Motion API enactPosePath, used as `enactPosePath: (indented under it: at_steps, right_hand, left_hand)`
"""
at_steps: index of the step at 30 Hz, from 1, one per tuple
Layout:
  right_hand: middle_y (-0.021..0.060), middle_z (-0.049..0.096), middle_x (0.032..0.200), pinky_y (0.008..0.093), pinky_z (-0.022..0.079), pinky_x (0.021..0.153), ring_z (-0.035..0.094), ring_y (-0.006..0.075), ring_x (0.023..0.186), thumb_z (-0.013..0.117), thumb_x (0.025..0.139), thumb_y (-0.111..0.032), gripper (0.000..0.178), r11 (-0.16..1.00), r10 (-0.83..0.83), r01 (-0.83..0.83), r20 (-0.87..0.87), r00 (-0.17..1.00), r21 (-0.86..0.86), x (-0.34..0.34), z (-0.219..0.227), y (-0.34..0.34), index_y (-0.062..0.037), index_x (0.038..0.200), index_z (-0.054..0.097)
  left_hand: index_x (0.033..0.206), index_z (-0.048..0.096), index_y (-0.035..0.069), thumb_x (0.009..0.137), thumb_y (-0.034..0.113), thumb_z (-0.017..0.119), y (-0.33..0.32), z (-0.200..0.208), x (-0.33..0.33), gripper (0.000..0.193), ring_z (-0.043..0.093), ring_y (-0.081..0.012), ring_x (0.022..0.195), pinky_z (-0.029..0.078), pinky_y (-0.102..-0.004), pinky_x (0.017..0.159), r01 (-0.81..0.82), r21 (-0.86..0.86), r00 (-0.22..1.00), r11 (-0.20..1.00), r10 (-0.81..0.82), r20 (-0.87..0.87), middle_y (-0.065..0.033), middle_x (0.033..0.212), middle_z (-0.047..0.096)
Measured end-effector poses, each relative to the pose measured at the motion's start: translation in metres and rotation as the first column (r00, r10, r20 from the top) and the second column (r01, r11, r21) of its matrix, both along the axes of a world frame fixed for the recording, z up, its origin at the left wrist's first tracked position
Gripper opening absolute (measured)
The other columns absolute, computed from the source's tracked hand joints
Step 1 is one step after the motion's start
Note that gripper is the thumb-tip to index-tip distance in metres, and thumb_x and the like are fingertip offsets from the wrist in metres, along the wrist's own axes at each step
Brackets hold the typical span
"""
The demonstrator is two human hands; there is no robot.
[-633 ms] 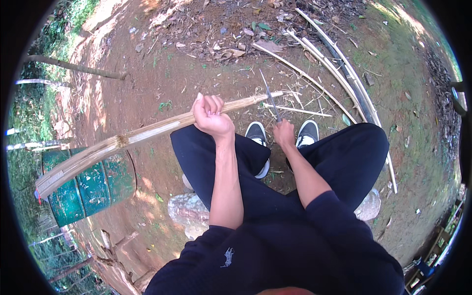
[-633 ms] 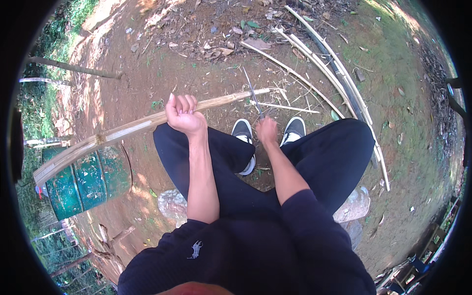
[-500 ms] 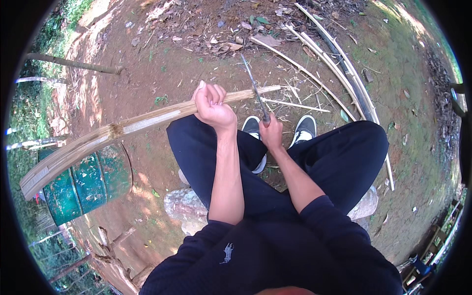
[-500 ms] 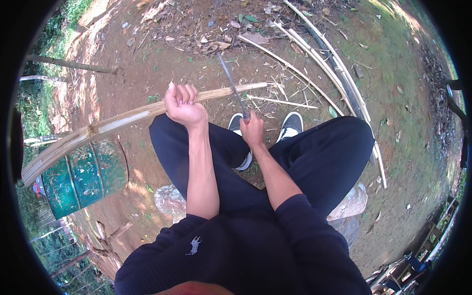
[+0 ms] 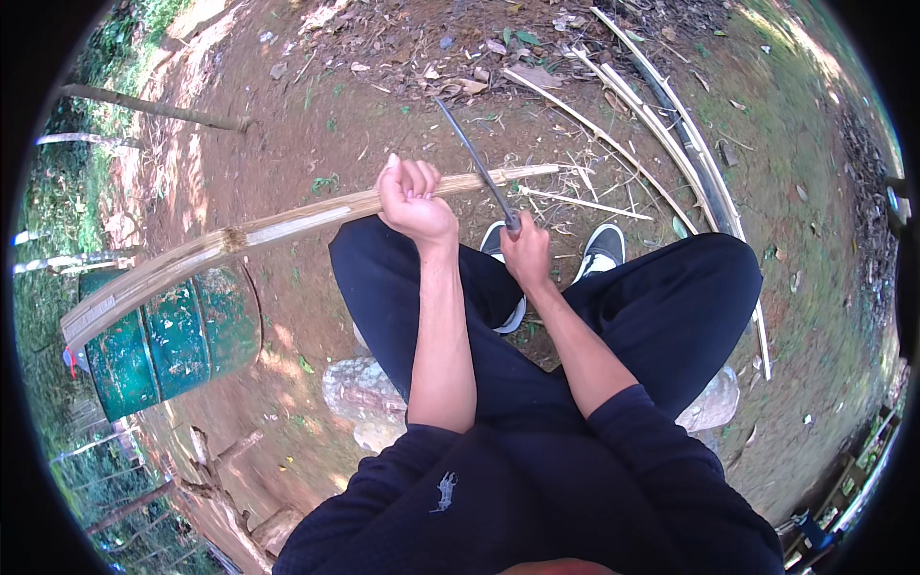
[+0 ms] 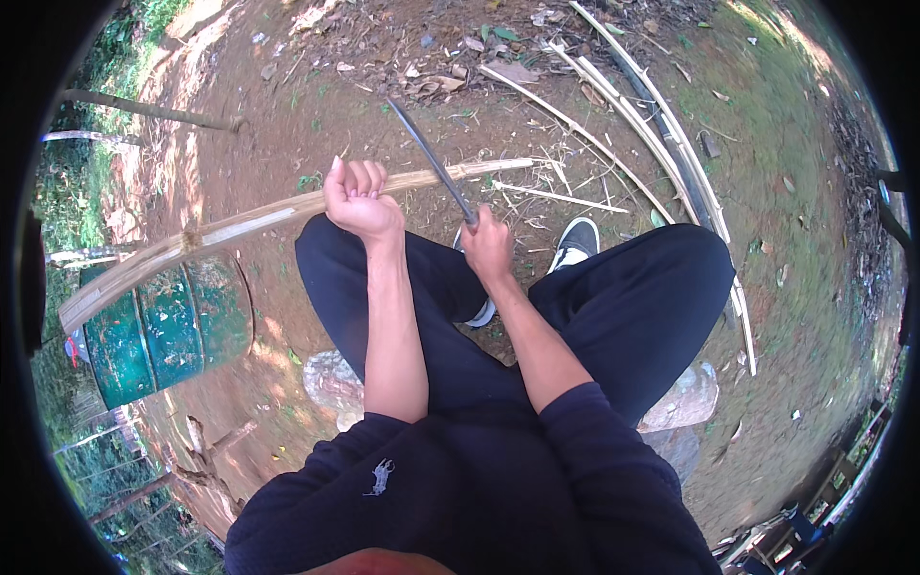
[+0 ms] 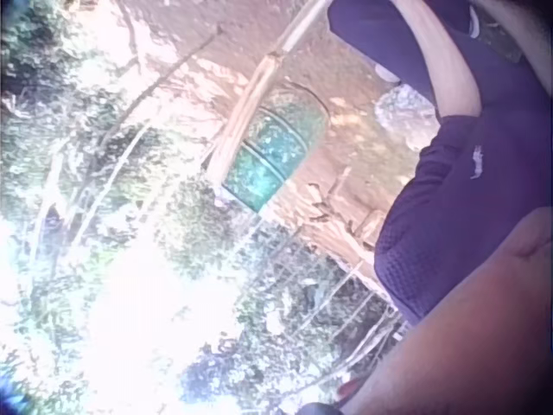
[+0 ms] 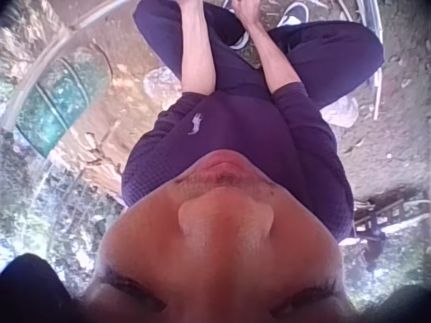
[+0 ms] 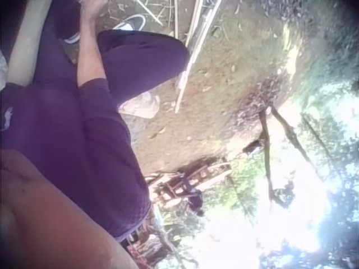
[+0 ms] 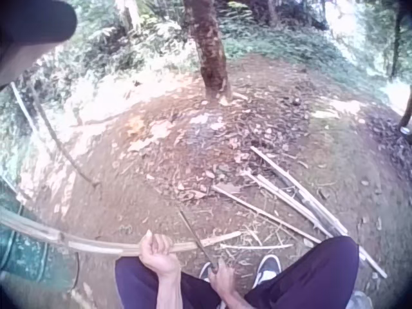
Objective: The person shaves a long piece of bamboo using a knife, pulling the blade toward them to remove thin strips.
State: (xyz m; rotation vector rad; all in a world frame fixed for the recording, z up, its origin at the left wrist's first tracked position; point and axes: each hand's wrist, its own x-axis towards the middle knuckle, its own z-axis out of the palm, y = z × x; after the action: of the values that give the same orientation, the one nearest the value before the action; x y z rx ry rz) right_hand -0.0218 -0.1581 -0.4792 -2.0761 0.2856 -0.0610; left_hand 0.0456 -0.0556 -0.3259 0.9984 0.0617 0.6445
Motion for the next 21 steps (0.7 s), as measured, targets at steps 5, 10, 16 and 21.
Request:
enactPosePath:
  at_steps: [5, 10, 16, 21]
  right_hand:
    - [0.0237, 0.065, 0.070, 0.0539, 0.050, 0.064, 0.065, 0.0446, 0.068, 0.064, 0.083, -0.017, 0.019, 0.999, -0.028, 0.030, -0.094, 0.995, 0.018, -0.001, -0.013, -0.005, -0.0010, 0.090, 0.057]
    - [0.0238, 0.065, 0.070, 0.0549, 0.051, 0.064, 0.065, 0.0443, 0.068, 0.065, 0.082, -0.016, 0.017, 0.998, 0.031, -0.028, 0.042, 0.999, -0.048, 0.006, 0.030, 0.001, -0.0025, 0.090, 0.058]
    - [0.0243, 0.064, 0.069, 0.0548, 0.051, 0.065, 0.065, 0.0450, 0.069, 0.063, 0.082, -0.013, 0.019, 0.999, 0.023, -0.025, -0.061, 0.998, -0.036, -0.001, 0.000, -0.008, 0.0001, 0.094, 0.056]
    - [0.0250, 0.065, 0.073, 0.0535, 0.051, 0.066, 0.066, 0.0440, 0.072, 0.063, 0.083, -0.013, 0.019, 0.991, 0.071, -0.069, 0.013, 0.997, -0.111, 0.010, 0.027, -0.004, 0.0008, 0.094, 0.056]
  left_hand:
    - [0.057, 0.022, 0.017, 0.097, 0.019, 0.039, 0.006, -0.002, 0.003, 0.043, 0.016, -0.0098, 0.042, 0.019, -0.0287, 0.046, -0.005, -0.067, 1.000, 0.998, 0.004, -0.017, 0.0033, 0.048, 0.020]
    - [0.057, 0.021, 0.017, 0.097, 0.019, 0.040, -0.005, -0.001, -0.002, 0.044, 0.017, -0.0098, 0.042, 0.018, -0.0291, 0.046, -0.010, -0.018, 1.000, 1.000, 0.010, -0.006, 0.0031, 0.048, 0.020]
    - [0.058, 0.022, 0.017, 0.097, 0.018, 0.039, 0.008, -0.007, 0.001, 0.043, 0.018, -0.0100, 0.042, 0.019, -0.0292, 0.045, -0.036, -0.054, 0.999, 0.998, 0.035, -0.024, 0.0030, 0.048, 0.020]
    - [0.058, 0.022, 0.016, 0.097, 0.018, 0.039, -0.010, -0.001, -0.002, 0.043, 0.017, -0.0102, 0.042, 0.020, -0.0295, 0.045, 0.012, 0.021, 1.000, 1.000, -0.012, 0.021, 0.0028, 0.049, 0.020]
